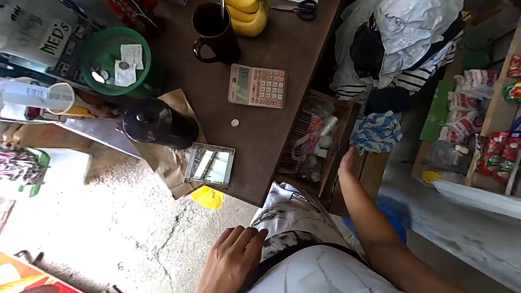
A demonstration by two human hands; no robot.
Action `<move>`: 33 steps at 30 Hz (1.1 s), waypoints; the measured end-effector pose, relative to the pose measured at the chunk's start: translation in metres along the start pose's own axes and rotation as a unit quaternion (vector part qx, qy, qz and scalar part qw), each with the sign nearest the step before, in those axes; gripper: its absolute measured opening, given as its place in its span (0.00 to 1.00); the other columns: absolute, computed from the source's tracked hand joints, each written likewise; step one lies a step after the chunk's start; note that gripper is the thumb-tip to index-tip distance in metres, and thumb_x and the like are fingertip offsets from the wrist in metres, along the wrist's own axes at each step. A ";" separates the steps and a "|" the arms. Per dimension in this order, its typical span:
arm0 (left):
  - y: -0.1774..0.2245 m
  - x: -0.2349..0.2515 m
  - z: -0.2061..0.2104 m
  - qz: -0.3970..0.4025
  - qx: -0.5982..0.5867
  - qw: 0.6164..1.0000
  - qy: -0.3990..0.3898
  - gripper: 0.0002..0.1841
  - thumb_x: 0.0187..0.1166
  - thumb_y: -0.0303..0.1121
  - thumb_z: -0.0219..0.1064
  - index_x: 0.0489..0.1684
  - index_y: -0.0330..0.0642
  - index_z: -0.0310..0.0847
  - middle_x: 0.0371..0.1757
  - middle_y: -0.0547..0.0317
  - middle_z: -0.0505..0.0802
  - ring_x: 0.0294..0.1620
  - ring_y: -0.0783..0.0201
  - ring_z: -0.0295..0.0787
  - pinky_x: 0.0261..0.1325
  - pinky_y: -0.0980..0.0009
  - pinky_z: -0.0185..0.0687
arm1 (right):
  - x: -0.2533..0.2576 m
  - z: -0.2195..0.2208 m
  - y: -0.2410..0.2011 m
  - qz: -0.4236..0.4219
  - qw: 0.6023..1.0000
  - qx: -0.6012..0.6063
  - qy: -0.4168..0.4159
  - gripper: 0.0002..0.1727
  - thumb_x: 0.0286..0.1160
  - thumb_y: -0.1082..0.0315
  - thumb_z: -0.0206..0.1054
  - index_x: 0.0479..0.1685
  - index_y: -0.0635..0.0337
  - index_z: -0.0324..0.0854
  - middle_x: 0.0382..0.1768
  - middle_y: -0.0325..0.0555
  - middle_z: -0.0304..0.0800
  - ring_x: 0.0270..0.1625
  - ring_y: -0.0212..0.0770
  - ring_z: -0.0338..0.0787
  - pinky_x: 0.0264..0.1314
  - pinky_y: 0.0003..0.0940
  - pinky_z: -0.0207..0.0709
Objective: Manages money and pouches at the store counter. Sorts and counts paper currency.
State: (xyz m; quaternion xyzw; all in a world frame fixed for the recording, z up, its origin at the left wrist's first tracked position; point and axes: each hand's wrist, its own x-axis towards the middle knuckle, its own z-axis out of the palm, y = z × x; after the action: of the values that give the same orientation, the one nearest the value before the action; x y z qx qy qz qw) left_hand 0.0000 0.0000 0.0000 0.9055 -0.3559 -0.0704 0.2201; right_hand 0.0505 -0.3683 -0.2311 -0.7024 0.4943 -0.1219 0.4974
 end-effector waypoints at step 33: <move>-0.004 -0.004 0.022 -0.013 0.016 0.999 -0.043 0.16 0.85 0.39 0.54 0.42 0.48 0.92 0.38 0.60 0.94 0.37 0.57 0.92 0.41 0.62 0.86 | 0.048 0.041 -0.118 -0.122 0.983 0.042 -0.132 0.31 0.80 0.65 0.67 0.76 0.71 0.61 0.58 0.60 0.81 0.57 0.45 0.87 0.62 0.41 0.83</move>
State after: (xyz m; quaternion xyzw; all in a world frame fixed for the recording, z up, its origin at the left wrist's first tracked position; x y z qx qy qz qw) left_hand -0.0064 -0.0025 -0.0213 0.9095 -0.3545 -0.1066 0.1893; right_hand 0.1681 -0.3816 -0.1688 -0.7456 0.3295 -0.1089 0.5689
